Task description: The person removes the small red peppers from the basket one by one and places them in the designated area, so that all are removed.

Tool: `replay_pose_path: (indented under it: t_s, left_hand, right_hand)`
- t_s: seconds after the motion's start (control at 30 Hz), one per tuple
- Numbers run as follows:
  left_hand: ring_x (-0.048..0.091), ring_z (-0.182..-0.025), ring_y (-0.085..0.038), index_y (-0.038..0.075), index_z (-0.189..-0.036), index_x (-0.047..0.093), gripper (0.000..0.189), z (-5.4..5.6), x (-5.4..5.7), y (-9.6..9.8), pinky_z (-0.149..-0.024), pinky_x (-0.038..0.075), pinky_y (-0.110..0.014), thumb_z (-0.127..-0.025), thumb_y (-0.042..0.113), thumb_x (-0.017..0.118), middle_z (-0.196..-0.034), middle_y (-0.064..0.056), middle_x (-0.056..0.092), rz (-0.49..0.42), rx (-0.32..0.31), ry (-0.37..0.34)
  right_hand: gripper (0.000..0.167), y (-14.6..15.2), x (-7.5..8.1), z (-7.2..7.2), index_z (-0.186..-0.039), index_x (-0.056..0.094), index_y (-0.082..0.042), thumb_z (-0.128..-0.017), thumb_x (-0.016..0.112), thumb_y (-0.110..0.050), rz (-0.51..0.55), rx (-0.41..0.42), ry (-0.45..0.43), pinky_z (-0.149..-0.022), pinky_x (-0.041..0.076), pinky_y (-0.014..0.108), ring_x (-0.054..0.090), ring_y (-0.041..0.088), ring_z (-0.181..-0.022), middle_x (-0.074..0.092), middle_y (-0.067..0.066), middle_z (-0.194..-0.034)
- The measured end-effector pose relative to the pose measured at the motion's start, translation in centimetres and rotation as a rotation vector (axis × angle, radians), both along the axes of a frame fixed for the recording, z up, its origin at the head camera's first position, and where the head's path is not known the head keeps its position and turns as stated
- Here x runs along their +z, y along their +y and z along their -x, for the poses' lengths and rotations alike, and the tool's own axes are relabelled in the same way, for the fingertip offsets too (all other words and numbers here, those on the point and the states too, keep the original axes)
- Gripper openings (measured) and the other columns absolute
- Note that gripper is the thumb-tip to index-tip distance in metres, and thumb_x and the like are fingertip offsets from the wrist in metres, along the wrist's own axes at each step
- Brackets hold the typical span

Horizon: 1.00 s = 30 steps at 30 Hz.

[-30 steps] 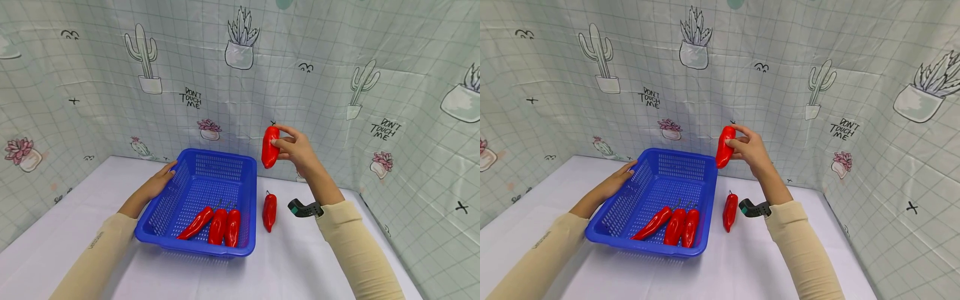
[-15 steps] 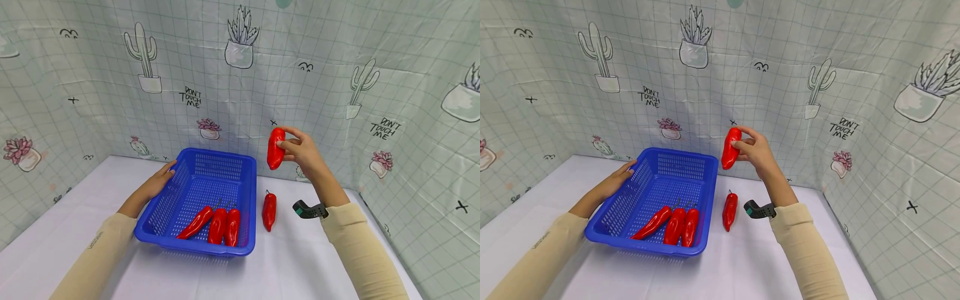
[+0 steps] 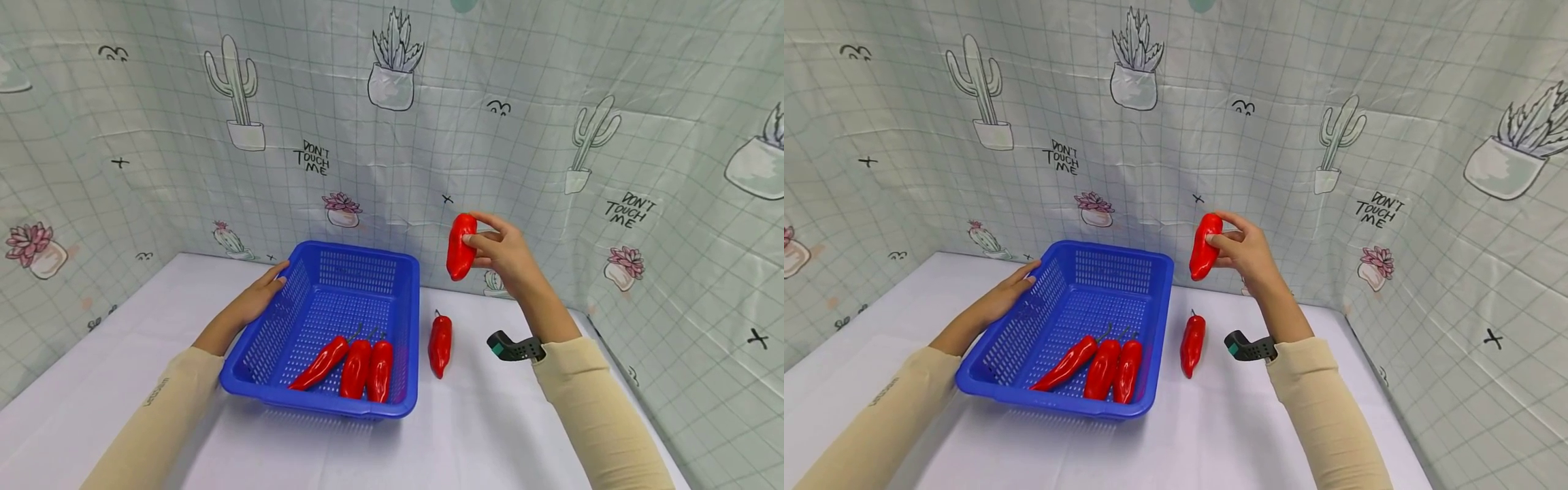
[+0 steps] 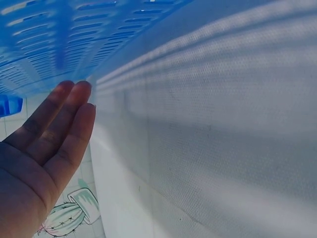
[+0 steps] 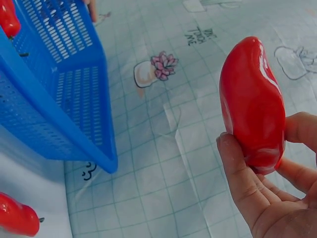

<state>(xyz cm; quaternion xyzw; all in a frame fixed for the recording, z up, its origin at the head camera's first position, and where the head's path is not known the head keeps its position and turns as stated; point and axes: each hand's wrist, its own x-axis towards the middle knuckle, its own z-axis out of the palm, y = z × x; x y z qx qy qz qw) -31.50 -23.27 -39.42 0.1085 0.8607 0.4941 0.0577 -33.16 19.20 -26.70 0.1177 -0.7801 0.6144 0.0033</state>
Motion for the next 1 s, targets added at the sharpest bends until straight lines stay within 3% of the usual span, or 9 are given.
replay_pose_path:
  t_s: [0.4,0.73,1.0]
  left_hand:
    - [0.019,-0.141,-0.056,0.004,-0.157,0.006,0.056,-0.2,0.0,0.0,-0.109,0.019,-0.070,-0.109,0.027,0.024,-0.159,-0.033,0.009,0.005,-0.004,0.009]
    - [0.021,-0.141,-0.056,0.004,-0.157,0.005,0.056,-0.3,0.1,0.0,-0.110,0.020,-0.070,-0.109,0.027,0.024,-0.158,-0.033,0.009,-0.013,-0.012,0.007]
    - [0.022,-0.140,-0.056,0.004,-0.157,0.006,0.056,-0.3,0.3,0.1,-0.109,0.021,-0.070,-0.109,0.027,0.024,-0.158,-0.033,0.010,-0.004,-0.008,0.009]
  right_hand:
    - [0.059,0.8,-0.5,-0.3,-0.150,0.037,-0.008,-0.097,0.060,-0.018,-0.037,-0.015,0.016,-0.074,0.059,0.029,0.069,0.014,-0.076,0.064,0.005,-0.104]
    - [0.059,1.2,-1.2,-0.2,-0.151,0.037,-0.010,-0.097,0.059,-0.019,-0.060,-0.038,-0.015,-0.074,0.059,0.029,0.069,0.014,-0.076,0.059,0.020,-0.121]
    - [0.059,1.6,-1.6,-0.1,-0.151,0.037,-0.009,-0.097,0.060,-0.019,-0.060,-0.036,-0.013,-0.076,0.059,0.032,0.069,0.014,-0.075,0.064,0.007,-0.106]
